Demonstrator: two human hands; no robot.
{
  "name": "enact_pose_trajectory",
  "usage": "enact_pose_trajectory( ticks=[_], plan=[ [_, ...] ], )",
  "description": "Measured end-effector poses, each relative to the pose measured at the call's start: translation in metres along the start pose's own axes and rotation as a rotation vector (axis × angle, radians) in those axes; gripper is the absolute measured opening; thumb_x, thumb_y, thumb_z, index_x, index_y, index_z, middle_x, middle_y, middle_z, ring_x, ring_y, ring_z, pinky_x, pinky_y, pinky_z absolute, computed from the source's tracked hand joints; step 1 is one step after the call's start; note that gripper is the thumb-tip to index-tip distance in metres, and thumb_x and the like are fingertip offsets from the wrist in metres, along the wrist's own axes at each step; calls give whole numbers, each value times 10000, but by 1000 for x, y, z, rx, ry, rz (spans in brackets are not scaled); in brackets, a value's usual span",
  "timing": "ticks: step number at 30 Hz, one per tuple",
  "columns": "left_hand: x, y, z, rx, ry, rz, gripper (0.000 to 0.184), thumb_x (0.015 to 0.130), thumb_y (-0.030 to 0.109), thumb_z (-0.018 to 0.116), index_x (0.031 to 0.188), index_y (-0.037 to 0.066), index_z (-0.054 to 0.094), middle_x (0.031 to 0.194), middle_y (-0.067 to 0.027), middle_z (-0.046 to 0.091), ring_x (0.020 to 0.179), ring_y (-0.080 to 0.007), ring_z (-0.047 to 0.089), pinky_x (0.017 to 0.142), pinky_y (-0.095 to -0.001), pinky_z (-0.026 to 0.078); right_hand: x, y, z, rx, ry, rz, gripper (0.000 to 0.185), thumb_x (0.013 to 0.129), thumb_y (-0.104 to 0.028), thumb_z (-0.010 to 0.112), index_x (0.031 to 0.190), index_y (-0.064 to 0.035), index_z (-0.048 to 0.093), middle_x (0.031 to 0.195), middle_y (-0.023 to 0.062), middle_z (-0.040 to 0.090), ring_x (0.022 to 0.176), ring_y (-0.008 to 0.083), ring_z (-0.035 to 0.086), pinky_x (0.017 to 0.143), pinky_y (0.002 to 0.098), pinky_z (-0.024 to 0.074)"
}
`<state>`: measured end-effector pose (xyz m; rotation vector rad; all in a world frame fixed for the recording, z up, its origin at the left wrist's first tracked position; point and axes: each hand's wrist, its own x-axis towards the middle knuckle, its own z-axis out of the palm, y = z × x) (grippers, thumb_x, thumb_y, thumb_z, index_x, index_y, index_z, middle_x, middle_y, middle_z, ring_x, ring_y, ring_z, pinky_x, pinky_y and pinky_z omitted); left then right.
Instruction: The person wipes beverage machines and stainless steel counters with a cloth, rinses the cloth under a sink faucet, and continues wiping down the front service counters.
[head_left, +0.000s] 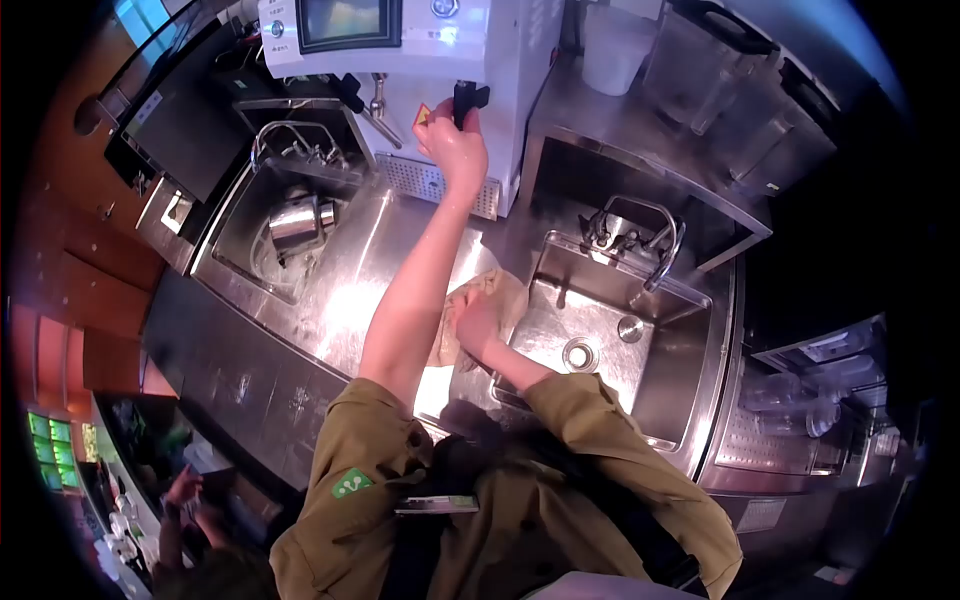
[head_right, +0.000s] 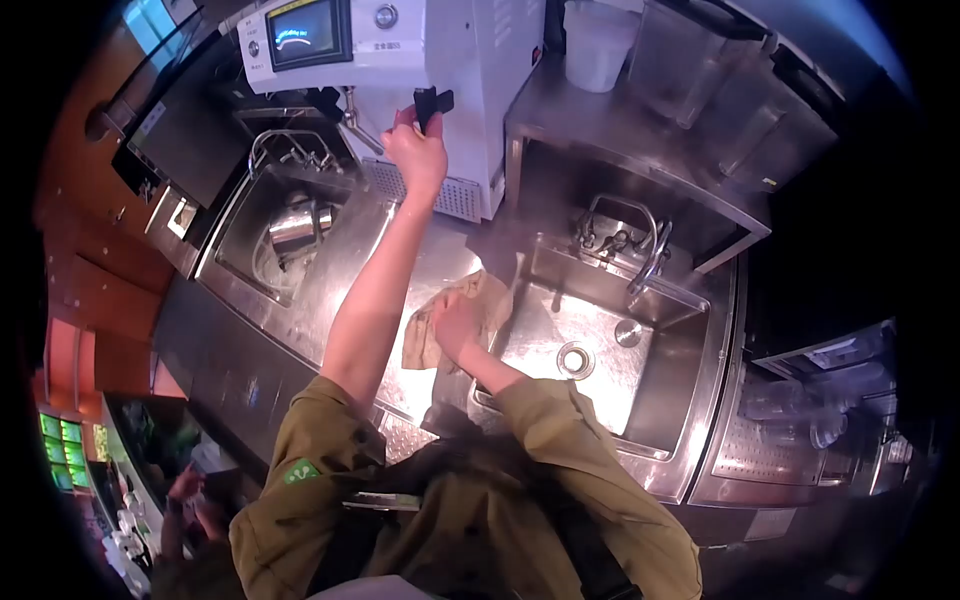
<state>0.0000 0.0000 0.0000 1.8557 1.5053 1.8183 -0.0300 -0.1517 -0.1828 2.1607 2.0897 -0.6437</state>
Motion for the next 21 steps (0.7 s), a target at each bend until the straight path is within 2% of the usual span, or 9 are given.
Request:
enact_pose_trajectory(
  ticks=[2,5,6,9,11,13,17,19,21],
  plan=[
    [-5,3,-16,38,33,103,294,723,252,648,911,30,610,788,-120,595,812,-245,477,768,-373,352,3,-10,29,118,461,74,570,768,-344,522,1181,29,399,1279,224,333,1232,375,231,1023,489,140],
    [-29,28,-4,-75,-13,-62,290,722,245,647,882,6,610,794,-128,600,746,-255,497,699,-355,387,13,16,68,21,610,103,549,783,-319,503,1183,41,392,1280,234,325,1230,385,226,1029,461,142],
    [-29,25,-2,-129,-29,-76,294,724,241,643,888,0,607,814,-133,601,739,-255,497,686,-348,393,15,17,77,87,675,1,549,791,-309,495,1208,28,378,1305,222,297,1238,376,217,1033,457,136],
    [-30,22,-18,-226,-86,-15,247,739,206,618,895,13,613,789,-132,602,805,-275,506,727,-351,393,20,19,83,72,616,-306,578,786,-301,502,1250,3,341,1337,188,261,1251,341,208,1038,438,132],
    [-34,-3,-34,-287,-103,-18,220,749,203,603,866,18,626,799,-135,605,816,-265,509,739,-340,391,16,24,80,108,557,-352,588,779,-310,508,1251,0,342,1333,199,262,1247,352,207,1035,443,136],
    [-22,-48,-53,-374,-140,-223,220,749,212,600,834,11,630,759,-128,602,809,-254,516,735,-334,391,7,24,61,173,595,-381,600,770,-346,507,1239,-2,359,1321,221,266,1241,375,200,1031,453,135],
    [55,-121,-54,44,83,-136,345,721,275,625,930,2,598,901,-144,560,904,-288,453,803,-367,346,1,-13,64,104,635,-110,540,784,-300,478,1218,4,375,1296,230,297,1203,392,265,1016,462,181],
    [91,-128,-49,53,-21,-104,441,692,328,650,978,1,576,990,-150,526,942,-311,416,830,-386,321,20,-32,67,137,645,-52,485,802,-249,452,1209,5,385,1293,218,314,1197,370,291,1014,450,196],
    [118,-146,-36,22,-19,-21,372,670,344,669,813,4,615,854,-128,571,849,-314,456,776,-410,353,48,-31,72,241,577,-10,434,819,-193,425,1203,7,395,1292,205,330,1199,340,309,1016,435,202]
  ],
)
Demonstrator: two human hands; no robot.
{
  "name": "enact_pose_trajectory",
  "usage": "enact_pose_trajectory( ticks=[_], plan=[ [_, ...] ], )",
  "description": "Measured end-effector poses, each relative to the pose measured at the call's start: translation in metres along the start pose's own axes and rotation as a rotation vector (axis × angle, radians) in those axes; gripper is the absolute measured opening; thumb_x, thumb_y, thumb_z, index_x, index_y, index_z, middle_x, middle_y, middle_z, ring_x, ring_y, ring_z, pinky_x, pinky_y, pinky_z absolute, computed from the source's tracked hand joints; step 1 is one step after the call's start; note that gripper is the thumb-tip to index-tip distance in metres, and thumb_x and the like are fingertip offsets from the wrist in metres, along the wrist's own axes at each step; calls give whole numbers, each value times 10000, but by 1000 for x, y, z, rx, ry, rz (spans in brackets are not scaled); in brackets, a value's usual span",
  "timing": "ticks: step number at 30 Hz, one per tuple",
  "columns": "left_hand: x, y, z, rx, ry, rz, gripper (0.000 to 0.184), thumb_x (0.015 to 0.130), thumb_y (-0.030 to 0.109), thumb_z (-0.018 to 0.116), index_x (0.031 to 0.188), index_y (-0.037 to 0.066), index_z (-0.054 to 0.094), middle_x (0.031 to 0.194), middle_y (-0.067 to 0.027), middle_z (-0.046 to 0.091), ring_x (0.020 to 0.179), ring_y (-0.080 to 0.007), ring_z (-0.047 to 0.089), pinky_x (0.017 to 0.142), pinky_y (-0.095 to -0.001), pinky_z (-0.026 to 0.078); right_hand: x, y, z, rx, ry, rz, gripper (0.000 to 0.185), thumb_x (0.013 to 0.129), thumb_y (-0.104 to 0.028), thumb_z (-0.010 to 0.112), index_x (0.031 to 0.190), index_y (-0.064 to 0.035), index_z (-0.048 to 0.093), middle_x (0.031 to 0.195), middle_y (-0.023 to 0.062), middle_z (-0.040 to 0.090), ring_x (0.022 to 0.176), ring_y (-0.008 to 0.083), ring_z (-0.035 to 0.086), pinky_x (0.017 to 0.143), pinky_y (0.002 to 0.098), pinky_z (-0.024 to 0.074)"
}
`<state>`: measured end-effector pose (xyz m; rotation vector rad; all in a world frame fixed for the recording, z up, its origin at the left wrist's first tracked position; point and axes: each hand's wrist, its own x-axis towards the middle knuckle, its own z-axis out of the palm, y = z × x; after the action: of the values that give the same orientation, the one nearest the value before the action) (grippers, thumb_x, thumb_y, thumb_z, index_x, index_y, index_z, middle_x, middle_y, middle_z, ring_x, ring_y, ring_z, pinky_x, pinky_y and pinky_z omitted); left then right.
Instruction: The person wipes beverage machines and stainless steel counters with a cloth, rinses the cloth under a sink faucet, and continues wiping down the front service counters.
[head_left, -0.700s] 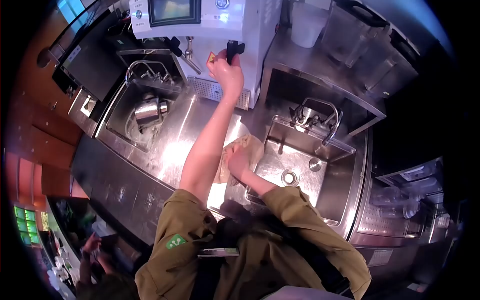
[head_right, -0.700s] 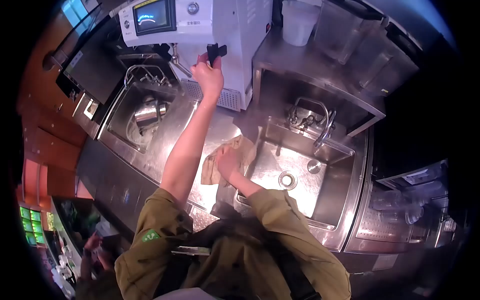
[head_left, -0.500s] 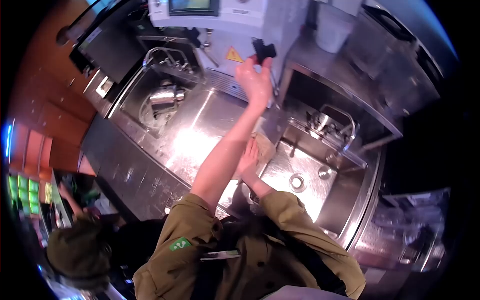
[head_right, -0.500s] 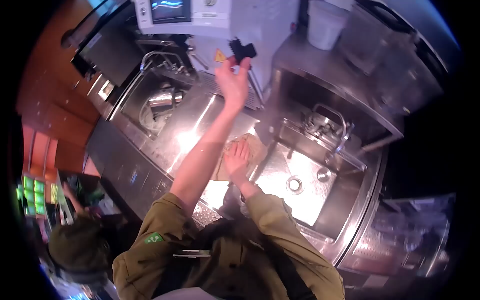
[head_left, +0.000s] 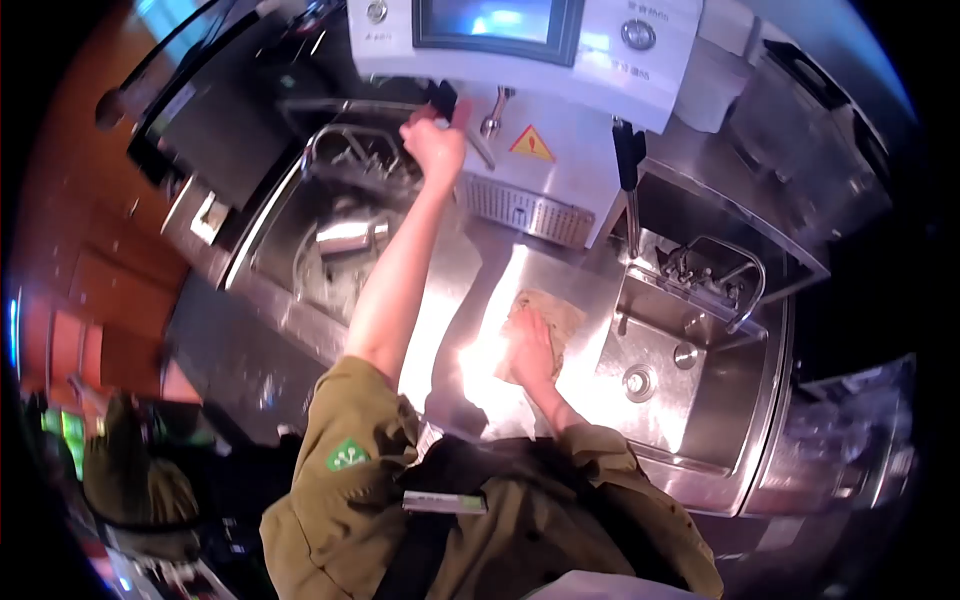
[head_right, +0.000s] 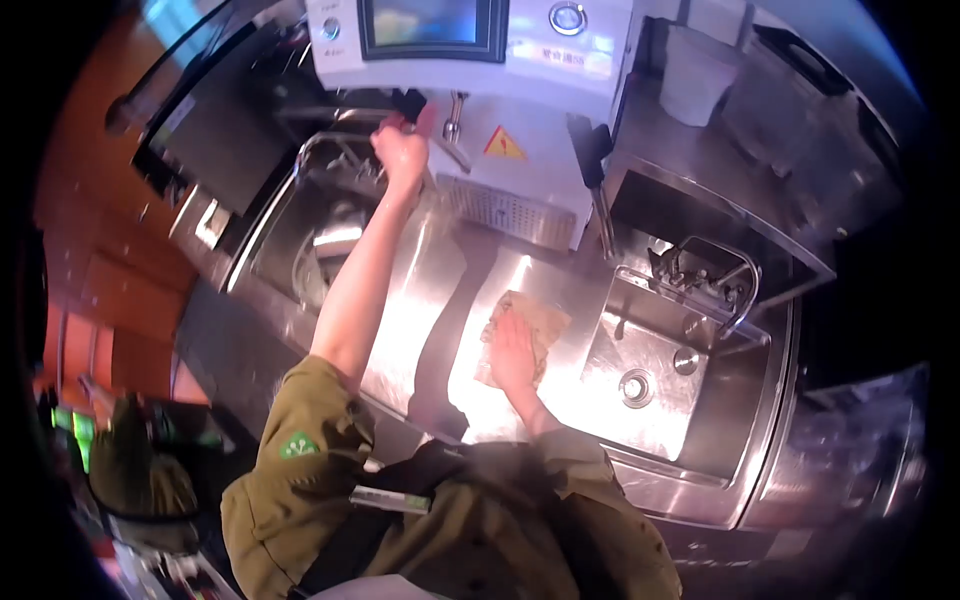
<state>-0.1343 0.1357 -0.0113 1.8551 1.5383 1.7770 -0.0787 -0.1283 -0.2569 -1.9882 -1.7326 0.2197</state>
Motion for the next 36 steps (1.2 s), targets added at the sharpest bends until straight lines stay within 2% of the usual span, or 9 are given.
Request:
enact_pose_trajectory(
  ticks=[2,9,15,18,19,21,27,31,36],
  plan=[
    [16,-10,-3,26,-145,43,310,664,310,670,660,15,576,776,-107,571,805,-299,468,713,-411,360,16,10,21,238,279,126,342,875,-181,372,1153,8,434,1158,138,459,1055,260,443,913,403,335],
    [29,-15,-18,-18,-102,394,250,633,202,661,595,20,494,669,-88,502,762,-295,450,668,-390,330,98,-41,-62,1003,931,468,369,897,-257,322,1127,5,442,1092,112,491,1000,250,474,912,353,339],
    [41,-26,-77,112,-306,465,218,632,189,667,627,26,523,670,-59,496,734,-254,452,672,-356,329,198,-39,-100,563,925,353,457,902,-325,284,1188,18,378,1167,170,447,1108,311,407,983,395,254],
    [56,-30,-98,44,-446,510,227,678,225,672,791,40,605,724,-44,546,786,-228,480,706,-333,336,257,-14,-139,-304,1124,30,548,883,-343,282,1287,27,252,1350,243,203,1285,382,64,1040,452,26],
    [60,-39,-111,1,-451,506,222,688,206,666,827,42,610,742,-45,556,792,-226,491,721,-329,343,270,3,-141,-490,1217,117,546,873,-363,292,1257,25,295,1320,256,247,1251,399,156,1014,490,101],
    [60,-72,-141,-47,-461,389,211,709,160,649,878,38,616,777,-55,573,796,-221,512,737,-318,364,277,-36,-180,-377,1111,287,475,880,-333,294,1186,19,380,1233,268,341,1172,374,288,966,466,185],
    [50,-133,-176,-91,-570,-56,142,783,65,567,904,5,607,792,-84,581,736,-155,530,662,-254,417,351,-96,-133,-495,641,2,403,877,-289,338,1136,5,434,1087,217,465,1044,329,410,892,407,289],
    [46,-131,-134,-231,-613,-4,147,810,88,544,916,3,603,792,-89,581,693,-143,538,637,-232,422,369,-123,-123,-324,122,-138,357,874,-260,367,1102,-4,471,989,184,548,959,300,492,842,368,358],
    [54,-194,-147,-60,-724,-50,184,831,115,526,947,-10,595,850,-93,618,779,-124,563,694,-230,430,295,-62,-152,-50,330,-524,316,852,-231,429,1098,-39,486,876,134,585,842,275,551,755,349,419]
  ],
)
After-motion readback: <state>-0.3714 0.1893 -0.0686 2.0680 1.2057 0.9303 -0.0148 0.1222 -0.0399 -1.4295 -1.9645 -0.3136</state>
